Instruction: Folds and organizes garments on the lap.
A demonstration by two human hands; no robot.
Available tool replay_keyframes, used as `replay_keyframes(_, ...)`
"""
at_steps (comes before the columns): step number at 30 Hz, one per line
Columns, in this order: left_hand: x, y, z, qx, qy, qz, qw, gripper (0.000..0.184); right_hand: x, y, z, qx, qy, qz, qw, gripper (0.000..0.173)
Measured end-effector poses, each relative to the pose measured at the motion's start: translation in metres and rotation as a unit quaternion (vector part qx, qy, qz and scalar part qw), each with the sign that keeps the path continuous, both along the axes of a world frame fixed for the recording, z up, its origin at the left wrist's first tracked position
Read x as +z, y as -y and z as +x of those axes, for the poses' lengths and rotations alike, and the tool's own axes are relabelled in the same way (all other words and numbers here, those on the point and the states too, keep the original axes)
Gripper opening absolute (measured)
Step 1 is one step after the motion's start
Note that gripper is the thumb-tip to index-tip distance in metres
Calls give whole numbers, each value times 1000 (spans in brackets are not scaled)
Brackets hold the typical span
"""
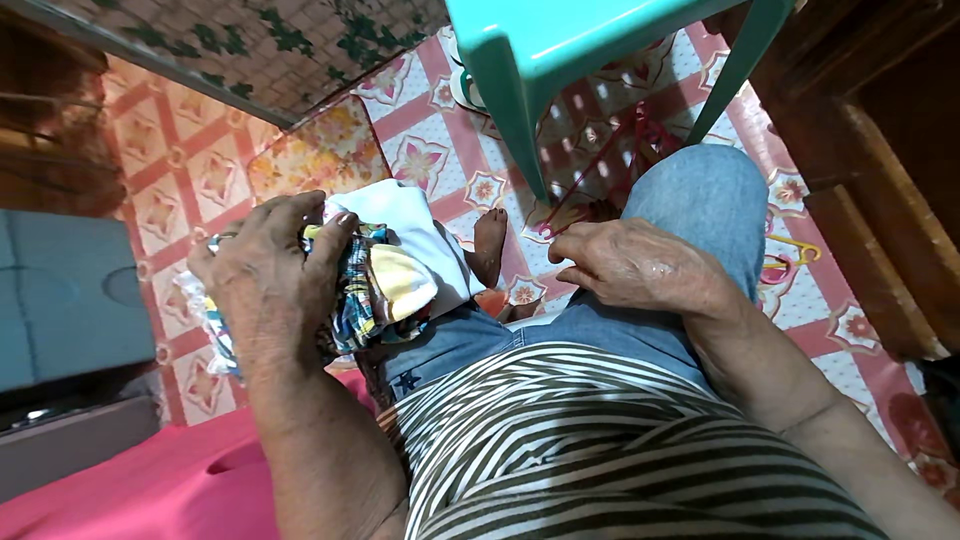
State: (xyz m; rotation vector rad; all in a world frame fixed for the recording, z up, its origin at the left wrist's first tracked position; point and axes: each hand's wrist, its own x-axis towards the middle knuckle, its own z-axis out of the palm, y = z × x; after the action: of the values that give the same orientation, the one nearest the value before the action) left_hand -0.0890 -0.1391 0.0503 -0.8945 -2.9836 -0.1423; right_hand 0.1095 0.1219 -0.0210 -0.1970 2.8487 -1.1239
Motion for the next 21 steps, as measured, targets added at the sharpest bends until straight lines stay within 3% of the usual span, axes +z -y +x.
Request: replay_keyframes(21,1,-1,-1,15,5,-3,1000,64,1,0,1,0,11,6,1000,18)
